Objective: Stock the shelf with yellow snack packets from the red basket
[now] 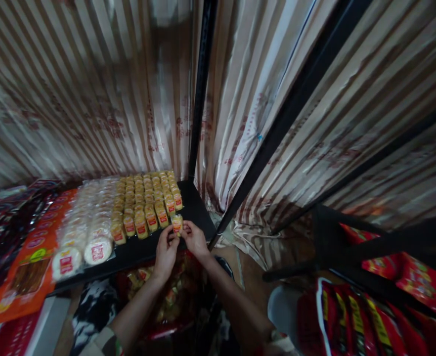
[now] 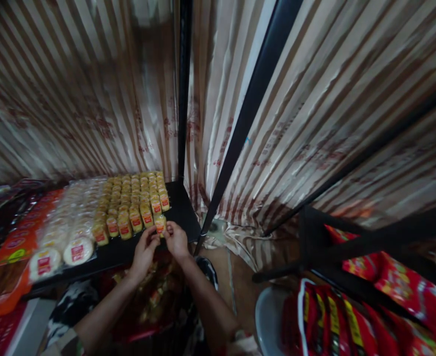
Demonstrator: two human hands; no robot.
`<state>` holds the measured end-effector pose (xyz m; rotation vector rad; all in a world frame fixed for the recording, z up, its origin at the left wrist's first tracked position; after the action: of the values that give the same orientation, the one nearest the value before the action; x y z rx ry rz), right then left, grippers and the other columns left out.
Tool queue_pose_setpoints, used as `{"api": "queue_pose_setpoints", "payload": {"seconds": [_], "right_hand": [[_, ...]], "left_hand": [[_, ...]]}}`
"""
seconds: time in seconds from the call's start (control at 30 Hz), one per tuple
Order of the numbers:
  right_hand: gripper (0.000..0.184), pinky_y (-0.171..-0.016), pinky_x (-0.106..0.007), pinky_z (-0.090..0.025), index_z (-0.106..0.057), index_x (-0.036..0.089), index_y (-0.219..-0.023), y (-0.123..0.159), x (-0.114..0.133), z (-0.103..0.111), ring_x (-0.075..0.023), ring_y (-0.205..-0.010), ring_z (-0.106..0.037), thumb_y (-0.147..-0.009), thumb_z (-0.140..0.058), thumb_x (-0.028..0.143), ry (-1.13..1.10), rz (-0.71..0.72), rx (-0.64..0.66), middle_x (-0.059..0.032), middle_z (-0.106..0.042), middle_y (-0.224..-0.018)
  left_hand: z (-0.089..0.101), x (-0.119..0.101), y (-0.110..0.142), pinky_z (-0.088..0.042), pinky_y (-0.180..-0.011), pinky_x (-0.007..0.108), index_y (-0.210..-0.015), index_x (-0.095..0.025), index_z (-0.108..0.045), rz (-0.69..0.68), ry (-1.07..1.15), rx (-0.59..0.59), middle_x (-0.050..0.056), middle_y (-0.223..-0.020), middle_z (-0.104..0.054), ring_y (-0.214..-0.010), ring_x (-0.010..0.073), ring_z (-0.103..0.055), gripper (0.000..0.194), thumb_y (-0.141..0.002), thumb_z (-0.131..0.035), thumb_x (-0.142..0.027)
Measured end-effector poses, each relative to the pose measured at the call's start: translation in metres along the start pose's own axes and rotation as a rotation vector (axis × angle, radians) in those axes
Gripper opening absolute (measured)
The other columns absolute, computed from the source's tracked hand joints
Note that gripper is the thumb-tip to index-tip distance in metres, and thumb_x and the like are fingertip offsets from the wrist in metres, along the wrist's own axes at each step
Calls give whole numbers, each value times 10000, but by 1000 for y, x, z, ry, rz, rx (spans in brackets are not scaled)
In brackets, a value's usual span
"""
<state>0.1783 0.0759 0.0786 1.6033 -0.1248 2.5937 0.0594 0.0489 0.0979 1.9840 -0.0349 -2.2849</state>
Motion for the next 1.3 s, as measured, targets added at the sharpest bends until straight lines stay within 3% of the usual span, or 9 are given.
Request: {"api": "queue_pose_setpoints", "payload": {"seconds": [0.23,0.53,0.7,1.13,1.3], "right_hand": [[236,-735,-224,-493,-575,212,-1020,-43,2,-9,-109,-762,-627,-788,-543,186,114,-39,-18,4,-662,-895],[288,-746,-222,-490,-592,201,-1079,-64,8,-9,-112,-772,-619,-797,-543,173,208,43,-15,-30,-646,-966],[295,-723,-214,-494,-593,196,-1083,-68,6,-3,-109,-757,-616,-792,-549,175,213,35,-13,-27,-639,-952],[349,-802,-234,-475,-539,183,-1175,-56,11,-22,-139,-860,-598,-829,-509,221,217,89,-23,-47,-636,-997],[355,-863,-285,-442,-557,164,-1180,-54,11,-21,-187,-948,-557,-839,-496,241,343,81,-43,-84,-620,-1028]], "left_hand": [[-15,2,-32,-341,-1057,338,-1181,-190,-473,-70,-124,-47,73,-1328,-476,-1193,166,-473,361,-823,-432,-178],[-14,3,-44,-314,-1078,330,-1185,-176,-498,-114,-180,-70,68,-1355,-458,-1261,172,-409,363,-834,-416,-214],[-18,-1,-42,-281,-1094,334,-1185,-177,-508,-149,-161,-44,65,-1346,-473,-1263,166,-406,373,-824,-424,-218],[0,1,-35,-277,-1097,308,-1184,-175,-513,-89,-347,-77,57,-1322,-495,-1254,161,-413,383,-833,-366,-218],[-2,6,-36,-265,-1104,325,-1197,-150,-517,-87,-312,-62,76,-1320,-497,-1249,168,-416,400,-836,-359,-216]]}}
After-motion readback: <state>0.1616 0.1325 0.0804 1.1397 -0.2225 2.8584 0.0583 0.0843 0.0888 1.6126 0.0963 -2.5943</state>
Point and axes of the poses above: each hand's wrist, its own y-axis away from the middle knuckle, its own z-axis out of the back of the hand, x = y × z, the point moved 3 cm from there along -y, towards the middle knuckle
